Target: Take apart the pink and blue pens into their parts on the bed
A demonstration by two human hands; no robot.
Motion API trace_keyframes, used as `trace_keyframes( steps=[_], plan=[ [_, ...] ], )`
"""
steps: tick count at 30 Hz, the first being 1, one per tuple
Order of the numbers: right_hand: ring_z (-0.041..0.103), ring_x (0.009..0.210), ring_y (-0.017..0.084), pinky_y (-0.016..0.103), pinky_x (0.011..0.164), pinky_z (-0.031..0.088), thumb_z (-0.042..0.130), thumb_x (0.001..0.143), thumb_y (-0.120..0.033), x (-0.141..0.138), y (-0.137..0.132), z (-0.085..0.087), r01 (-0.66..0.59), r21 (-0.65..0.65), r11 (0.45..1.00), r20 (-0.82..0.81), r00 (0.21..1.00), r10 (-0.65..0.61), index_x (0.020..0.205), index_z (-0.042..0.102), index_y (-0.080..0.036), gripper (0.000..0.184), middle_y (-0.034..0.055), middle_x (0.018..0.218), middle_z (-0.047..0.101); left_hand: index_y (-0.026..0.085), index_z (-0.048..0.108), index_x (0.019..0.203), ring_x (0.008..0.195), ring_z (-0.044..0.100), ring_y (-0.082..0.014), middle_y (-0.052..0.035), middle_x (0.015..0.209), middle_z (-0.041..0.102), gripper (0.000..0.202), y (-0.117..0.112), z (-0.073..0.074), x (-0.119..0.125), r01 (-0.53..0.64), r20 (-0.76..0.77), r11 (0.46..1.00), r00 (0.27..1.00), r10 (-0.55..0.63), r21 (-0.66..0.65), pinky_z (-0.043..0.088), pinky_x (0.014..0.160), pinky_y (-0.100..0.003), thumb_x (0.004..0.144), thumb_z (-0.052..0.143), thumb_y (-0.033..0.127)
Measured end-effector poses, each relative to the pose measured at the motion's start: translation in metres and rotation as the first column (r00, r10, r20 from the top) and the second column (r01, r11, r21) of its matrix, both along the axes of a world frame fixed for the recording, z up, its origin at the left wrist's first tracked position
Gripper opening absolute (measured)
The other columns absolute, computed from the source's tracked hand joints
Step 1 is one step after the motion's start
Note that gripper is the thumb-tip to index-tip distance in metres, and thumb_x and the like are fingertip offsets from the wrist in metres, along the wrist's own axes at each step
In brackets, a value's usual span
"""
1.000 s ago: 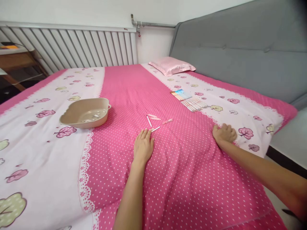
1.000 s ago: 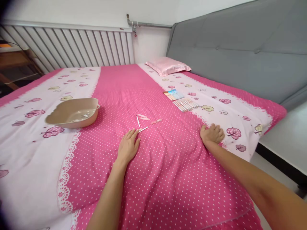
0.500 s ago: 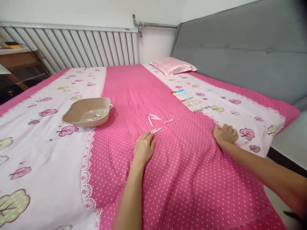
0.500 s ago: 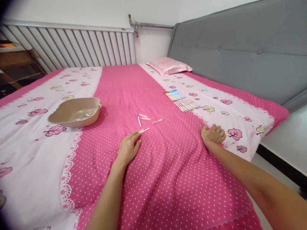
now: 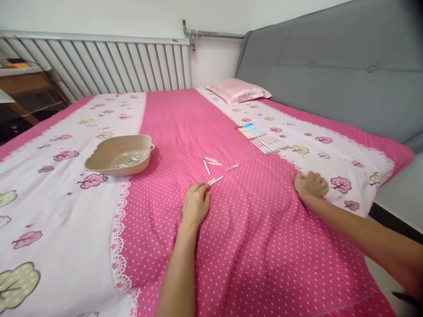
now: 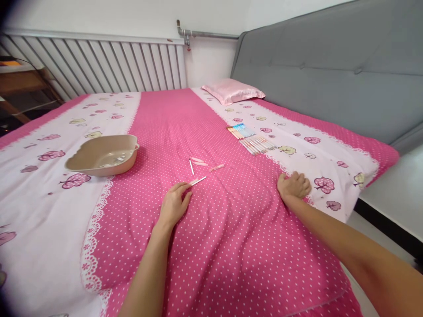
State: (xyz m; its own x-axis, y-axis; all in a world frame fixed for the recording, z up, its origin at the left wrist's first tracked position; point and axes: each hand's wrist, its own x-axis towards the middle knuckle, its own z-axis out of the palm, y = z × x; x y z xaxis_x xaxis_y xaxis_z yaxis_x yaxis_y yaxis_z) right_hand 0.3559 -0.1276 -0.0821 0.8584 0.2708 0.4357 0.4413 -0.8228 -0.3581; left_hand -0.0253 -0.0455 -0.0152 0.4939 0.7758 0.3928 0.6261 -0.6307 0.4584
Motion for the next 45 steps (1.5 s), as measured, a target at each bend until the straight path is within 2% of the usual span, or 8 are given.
trace_keyframes(
  steps=[13, 18, 24, 28, 31, 34, 37, 45],
  plan=[
    [0.039, 0.112, 0.030, 0.045, 0.096, 0.025, 0.039, 0.079, -0.039, 0.003, -0.001, -0.001, -0.029, 0.009, 1.000, -0.017, 0.999, 0.029, 0.114, 0.052, -0.012, 0.046, 0.0172, 0.120, 0.051, 0.017, 0.065, 0.103, 0.100, 0.057, -0.0216, -0.0093, 0.108, 0.062, 0.027, 0.001, 0.001, -0.003, -0.115, -0.013, 0.993, 0.993, 0.115, -0.023, 0.045, 0.091, -0.036, 0.083, 0.047, 0.022],
    [0.040, 0.112, 0.032, 0.050, 0.093, 0.029, 0.040, 0.078, -0.040, 0.000, -0.002, 0.002, -0.042, 0.029, 0.999, -0.020, 0.999, 0.043, 0.114, 0.052, -0.018, 0.043, 0.0146, 0.120, 0.052, 0.018, 0.065, 0.103, 0.097, 0.057, -0.0214, -0.0089, 0.108, 0.062, 0.027, 0.000, 0.002, -0.003, -0.178, 0.003, 0.984, 0.984, 0.178, -0.031, 0.046, 0.088, -0.035, 0.083, 0.047, 0.022],
    [0.042, 0.112, 0.032, 0.048, 0.094, 0.030, 0.041, 0.077, -0.038, -0.003, -0.002, 0.005, -0.025, 0.049, 0.999, -0.017, 1.000, 0.026, 0.111, 0.055, -0.017, 0.043, 0.0136, 0.118, 0.054, 0.018, 0.066, 0.097, 0.089, 0.058, -0.0199, -0.0061, 0.099, 0.064, 0.024, 0.000, 0.005, -0.005, -0.216, 0.003, 0.976, 0.976, 0.216, -0.040, 0.046, 0.080, -0.031, 0.083, 0.047, 0.021],
    [0.042, 0.112, 0.032, 0.048, 0.094, 0.030, 0.041, 0.076, -0.039, -0.003, -0.002, 0.005, -0.027, 0.049, 0.998, 0.007, 1.000, 0.027, 0.110, 0.055, -0.015, 0.044, 0.0147, 0.117, 0.054, 0.020, 0.066, 0.094, 0.083, 0.058, -0.0190, -0.0040, 0.092, 0.065, 0.021, 0.000, 0.005, -0.007, -0.286, -0.017, 0.957, 0.958, 0.286, -0.040, 0.045, 0.071, -0.029, 0.081, 0.049, 0.021],
    [0.042, 0.112, 0.032, 0.048, 0.094, 0.030, 0.041, 0.077, -0.039, -0.003, -0.002, 0.004, -0.023, 0.042, 0.999, 0.003, 1.000, 0.023, 0.110, 0.055, -0.016, 0.043, 0.0140, 0.118, 0.054, 0.020, 0.066, 0.095, 0.081, 0.058, -0.0186, -0.0046, 0.090, 0.065, 0.021, 0.001, 0.004, -0.007, -0.341, -0.048, 0.939, 0.939, 0.340, -0.033, 0.044, 0.071, -0.028, 0.080, 0.051, 0.023],
    [0.042, 0.113, 0.032, 0.048, 0.095, 0.030, 0.041, 0.077, -0.039, -0.003, -0.002, 0.005, -0.024, 0.041, 0.999, 0.000, 1.000, 0.024, 0.110, 0.055, -0.017, 0.041, 0.0142, 0.119, 0.054, 0.018, 0.066, 0.095, 0.081, 0.057, -0.0207, -0.0066, 0.085, 0.064, 0.023, 0.002, 0.004, -0.008, -0.394, -0.086, 0.919, 0.916, 0.392, 0.002, 0.043, 0.073, -0.030, 0.080, 0.052, 0.028],
    [0.043, 0.113, 0.032, 0.047, 0.096, 0.030, 0.042, 0.077, -0.038, -0.004, -0.002, 0.007, -0.026, 0.037, 0.999, -0.014, 1.000, 0.027, 0.109, 0.055, -0.015, 0.042, 0.0159, 0.119, 0.054, 0.020, 0.068, 0.093, 0.075, 0.056, -0.0216, -0.0070, 0.077, 0.061, 0.027, 0.002, 0.004, -0.009, -0.436, -0.167, 0.899, 0.884, 0.437, 0.041, 0.041, 0.068, -0.031, 0.082, 0.049, 0.036],
    [0.043, 0.113, 0.032, 0.049, 0.094, 0.031, 0.042, 0.076, -0.037, -0.007, -0.002, 0.010, -0.018, 0.053, 0.998, -0.037, 0.999, 0.020, 0.109, 0.056, -0.018, 0.041, 0.0135, 0.119, 0.054, 0.021, 0.069, 0.089, 0.072, 0.056, -0.0197, -0.0056, 0.075, 0.062, 0.024, 0.004, 0.002, -0.007, -0.429, -0.176, 0.903, 0.887, 0.426, 0.024, 0.038, 0.065, -0.030, 0.082, 0.050, 0.035]
  ],
)
